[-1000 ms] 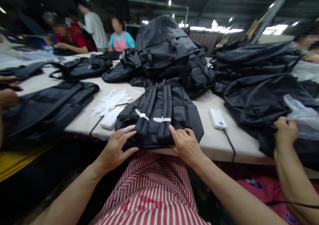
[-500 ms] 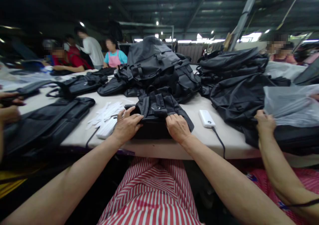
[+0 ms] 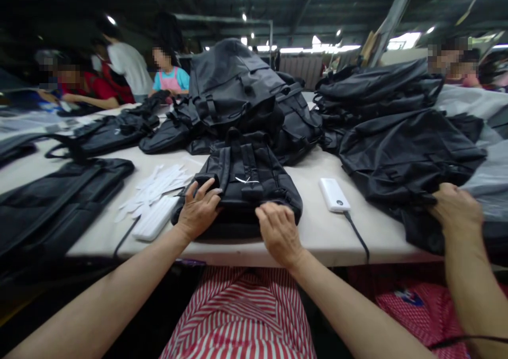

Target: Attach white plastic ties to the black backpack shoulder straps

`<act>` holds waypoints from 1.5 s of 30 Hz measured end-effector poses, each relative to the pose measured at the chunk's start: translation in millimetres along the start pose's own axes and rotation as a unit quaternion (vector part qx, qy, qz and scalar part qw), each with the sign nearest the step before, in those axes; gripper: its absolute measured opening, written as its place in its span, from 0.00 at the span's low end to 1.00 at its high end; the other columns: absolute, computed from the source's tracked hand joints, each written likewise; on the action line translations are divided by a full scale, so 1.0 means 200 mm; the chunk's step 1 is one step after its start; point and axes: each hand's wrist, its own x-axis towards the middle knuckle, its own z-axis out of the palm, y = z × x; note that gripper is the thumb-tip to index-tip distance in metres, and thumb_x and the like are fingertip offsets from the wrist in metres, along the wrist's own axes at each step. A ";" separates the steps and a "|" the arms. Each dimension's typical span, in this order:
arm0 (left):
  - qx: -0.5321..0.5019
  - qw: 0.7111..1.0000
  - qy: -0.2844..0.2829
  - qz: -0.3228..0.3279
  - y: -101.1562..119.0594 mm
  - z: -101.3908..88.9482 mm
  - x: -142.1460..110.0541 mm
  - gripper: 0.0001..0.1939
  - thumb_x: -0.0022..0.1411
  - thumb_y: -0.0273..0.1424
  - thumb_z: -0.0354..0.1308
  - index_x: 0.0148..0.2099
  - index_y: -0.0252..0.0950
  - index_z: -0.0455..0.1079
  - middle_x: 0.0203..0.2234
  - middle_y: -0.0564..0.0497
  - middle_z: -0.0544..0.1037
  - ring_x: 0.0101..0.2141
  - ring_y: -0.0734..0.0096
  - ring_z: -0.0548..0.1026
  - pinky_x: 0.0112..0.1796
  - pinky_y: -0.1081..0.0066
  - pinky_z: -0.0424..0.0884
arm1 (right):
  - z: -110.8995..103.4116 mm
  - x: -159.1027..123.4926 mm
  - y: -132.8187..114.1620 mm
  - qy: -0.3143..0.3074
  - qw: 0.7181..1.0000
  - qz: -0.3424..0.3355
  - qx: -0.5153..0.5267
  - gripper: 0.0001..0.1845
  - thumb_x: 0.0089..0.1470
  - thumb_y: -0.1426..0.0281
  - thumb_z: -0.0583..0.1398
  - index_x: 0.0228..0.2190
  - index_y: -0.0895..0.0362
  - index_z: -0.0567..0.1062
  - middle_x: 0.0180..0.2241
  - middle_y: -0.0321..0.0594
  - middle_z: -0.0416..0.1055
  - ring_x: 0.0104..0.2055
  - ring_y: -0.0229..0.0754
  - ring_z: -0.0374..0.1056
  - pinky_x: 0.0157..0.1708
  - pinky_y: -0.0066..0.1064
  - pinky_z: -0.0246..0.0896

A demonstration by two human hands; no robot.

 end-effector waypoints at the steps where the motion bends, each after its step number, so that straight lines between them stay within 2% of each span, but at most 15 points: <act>1: -0.008 1.000 0.002 0.005 -0.02 -0.01 -0.01 0.08 0.56 0.26 0.51 0.38 0.36 0.69 0.42 0.45 0.75 0.57 0.56 0.58 0.55 0.50 0.46 | 0.00 -0.02 -0.05 -0.022 0.997 -0.053 0.056 0.16 0.56 0.75 0.50 0.46 0.58 0.68 0.47 0.46 0.67 0.52 0.45 0.57 0.51 0.38 0.48; 3: -0.015 1.000 0.000 0.013 -0.05 -0.03 -0.02 0.07 0.56 0.26 0.51 0.38 0.37 0.69 0.40 0.47 0.76 0.56 0.58 0.60 0.55 0.51 0.47 | 0.05 0.01 -0.13 -0.097 0.973 -0.135 0.161 0.17 0.55 0.75 0.50 0.46 0.57 0.69 0.46 0.43 0.68 0.50 0.42 0.60 0.50 0.35 0.53; 4: -0.015 1.000 -0.004 0.018 -0.05 -0.04 -0.02 0.07 0.57 0.26 0.51 0.37 0.38 0.69 0.38 0.48 0.76 0.55 0.59 0.60 0.55 0.52 0.47 | 0.10 0.04 -0.16 -0.137 0.958 -0.145 0.204 0.18 0.54 0.75 0.50 0.46 0.57 0.69 0.47 0.43 0.68 0.49 0.42 0.61 0.49 0.35 0.55; 8: -0.007 0.998 -0.022 0.054 -0.05 -0.05 0.02 0.08 0.58 0.25 0.49 0.33 0.39 0.69 0.31 0.50 0.76 0.54 0.62 0.62 0.55 0.53 0.48 | 0.32 0.25 -0.14 -0.236 0.913 -0.020 0.332 0.21 0.53 0.78 0.48 0.45 0.54 0.72 0.46 0.40 0.70 0.48 0.40 0.65 0.49 0.34 0.58; 12: -0.026 0.997 -0.036 0.059 -0.09 -0.06 0.02 0.08 0.58 0.25 0.49 0.34 0.38 0.69 0.33 0.49 0.77 0.54 0.63 0.62 0.55 0.55 0.49 | 0.43 0.31 -0.07 -0.233 0.885 0.061 0.400 0.18 0.55 0.74 0.50 0.44 0.52 0.74 0.44 0.36 0.72 0.47 0.40 0.66 0.50 0.35 0.58; 15: -0.055 0.996 -0.040 0.056 -0.18 -0.11 -0.03 0.10 0.55 0.27 0.54 0.42 0.40 0.69 0.46 0.49 0.73 0.56 0.61 0.58 0.55 0.55 0.50 | 0.42 0.27 -0.07 -0.221 0.885 0.075 0.403 0.18 0.54 0.73 0.51 0.46 0.53 0.72 0.46 0.37 0.71 0.48 0.40 0.66 0.52 0.36 0.57; 18: -0.044 0.999 -0.008 -0.005 -0.24 -0.17 -0.13 0.22 0.53 0.33 0.58 0.51 0.39 0.64 0.56 0.43 0.61 0.58 0.55 0.54 0.55 0.53 0.51 | 0.41 0.24 -0.09 -0.230 0.894 0.070 0.378 0.20 0.54 0.73 0.51 0.48 0.53 0.71 0.46 0.38 0.71 0.49 0.41 0.66 0.51 0.35 0.58; 21: -0.045 0.991 0.021 -0.128 -0.24 -0.16 -0.26 0.31 0.51 0.39 0.60 0.55 0.36 0.58 0.56 0.38 0.58 0.57 0.51 0.55 0.53 0.52 0.55 | 0.40 0.24 -0.10 -0.235 0.900 0.063 0.362 0.20 0.54 0.74 0.51 0.48 0.53 0.70 0.47 0.38 0.70 0.50 0.40 0.65 0.52 0.34 0.57; 24: -0.077 0.963 0.035 -0.257 -0.19 -0.08 -0.37 0.37 0.48 0.43 0.61 0.56 0.33 0.54 0.51 0.36 0.62 0.53 0.50 0.60 0.50 0.52 0.60 | 0.41 0.25 -0.10 -0.236 0.901 0.058 0.359 0.20 0.54 0.74 0.51 0.48 0.53 0.70 0.47 0.37 0.70 0.50 0.40 0.65 0.52 0.33 0.57; 26: -0.113 0.945 0.044 -0.303 -0.15 0.00 -0.41 0.36 0.48 0.41 0.61 0.55 0.33 0.54 0.48 0.39 0.64 0.51 0.52 0.63 0.48 0.53 0.62 | 0.41 0.25 -0.10 -0.236 0.903 0.058 0.355 0.20 0.54 0.74 0.51 0.48 0.53 0.70 0.47 0.37 0.70 0.50 0.40 0.65 0.52 0.33 0.58; 31: -0.151 0.922 0.101 -0.343 -0.13 0.11 -0.40 0.29 0.50 0.37 0.60 0.52 0.36 0.56 0.43 0.43 0.67 0.46 0.56 0.66 0.46 0.54 0.64 | 0.40 0.23 -0.11 -0.223 0.905 0.043 0.359 0.20 0.54 0.75 0.51 0.47 0.53 0.71 0.46 0.38 0.71 0.48 0.40 0.67 0.51 0.35 0.59; 36: -0.150 0.915 0.123 -0.353 -0.17 0.15 -0.40 0.19 0.51 0.32 0.58 0.46 0.37 0.60 0.38 0.45 0.69 0.42 0.57 0.66 0.43 0.55 0.65 | 0.37 0.32 -0.23 -0.192 0.905 -0.121 0.359 0.20 0.52 0.78 0.52 0.46 0.56 0.71 0.47 0.41 0.70 0.50 0.38 0.64 0.51 0.32 0.59; 38: -0.150 0.913 0.123 -0.358 -0.19 0.17 -0.42 0.17 0.52 0.30 0.56 0.45 0.37 0.61 0.38 0.45 0.69 0.42 0.57 0.66 0.43 0.56 0.65 | 0.38 0.36 -0.26 -0.212 0.893 -0.148 0.367 0.21 0.53 0.76 0.52 0.49 0.56 0.69 0.50 0.41 0.67 0.52 0.38 0.62 0.53 0.32 0.56; 41: -0.154 0.907 0.109 -0.377 -0.23 0.22 -0.45 0.16 0.52 0.27 0.54 0.45 0.36 0.61 0.37 0.45 0.69 0.41 0.59 0.67 0.42 0.57 0.67 | 0.40 0.35 -0.20 -0.279 0.880 -0.111 0.368 0.21 0.58 0.70 0.50 0.53 0.54 0.63 0.54 0.40 0.62 0.55 0.39 0.58 0.55 0.34 0.53; 45: -0.166 0.908 0.090 -0.374 -0.26 0.22 -0.47 0.21 0.50 0.24 0.54 0.48 0.37 0.59 0.39 0.46 0.69 0.42 0.60 0.68 0.41 0.57 0.68 | 0.36 0.22 -0.03 -0.304 0.894 -0.040 0.325 0.23 0.59 0.62 0.48 0.55 0.50 0.60 0.60 0.36 0.51 0.59 0.42 0.52 0.58 0.40 0.46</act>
